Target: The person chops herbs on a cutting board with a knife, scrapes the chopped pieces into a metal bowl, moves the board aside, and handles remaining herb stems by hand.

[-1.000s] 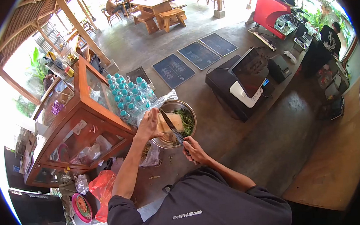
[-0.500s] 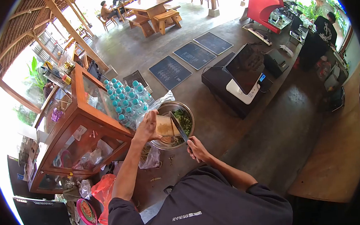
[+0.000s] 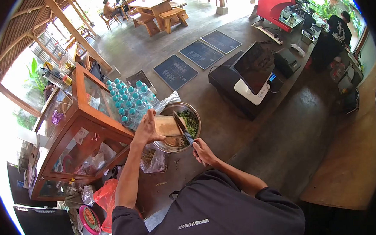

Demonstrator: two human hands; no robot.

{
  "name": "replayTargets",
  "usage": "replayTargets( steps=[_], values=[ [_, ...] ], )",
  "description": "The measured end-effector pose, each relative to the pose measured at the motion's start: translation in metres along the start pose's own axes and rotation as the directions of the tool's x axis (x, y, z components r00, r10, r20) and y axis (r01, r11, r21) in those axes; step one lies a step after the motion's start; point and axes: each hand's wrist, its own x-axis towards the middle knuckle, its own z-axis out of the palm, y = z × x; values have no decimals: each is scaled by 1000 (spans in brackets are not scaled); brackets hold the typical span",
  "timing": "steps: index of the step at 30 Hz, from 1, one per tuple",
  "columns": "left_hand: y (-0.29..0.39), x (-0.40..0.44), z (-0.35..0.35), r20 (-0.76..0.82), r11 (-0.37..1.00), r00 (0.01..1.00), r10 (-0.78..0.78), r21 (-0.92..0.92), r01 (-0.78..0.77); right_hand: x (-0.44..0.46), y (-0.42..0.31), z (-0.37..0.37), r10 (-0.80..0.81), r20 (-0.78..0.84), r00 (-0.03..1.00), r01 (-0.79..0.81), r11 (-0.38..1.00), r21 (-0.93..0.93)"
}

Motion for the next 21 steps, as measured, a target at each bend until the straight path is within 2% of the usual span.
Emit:
replayTargets(
  steps=[6,10,13,15,17,19,21],
  values=[
    [-4,-10,-13,-9,996,996,-83,-36,83,11,13,-9,61,-153,986,-64,998,-13],
    [-8,-18,-15,-68,998,996,-54,-33,52,9,7,-8,34,-148,988,-33,999,10],
    [-10,-23,-12,-21,993,993,-116,-2,116,9,3,-5,-3,-130,992,1,1000,-12],
    [-12,-26,-8,-18,991,991,-134,22,134,10,2,-4,-40,-229,973,-12,975,-222],
    [-19,-28,-2,-16,988,989,-148,47,148,12,1,-5,-70,-256,964,-6,959,-284],
    [-29,-30,9,-57,989,996,-75,125,82,8,-8,-2,-98,-283,954,-5,939,-345],
    [-39,-27,18,-10,983,994,-108,148,109,5,-18,0,-11,-283,959,-106,912,-395]
  ],
)
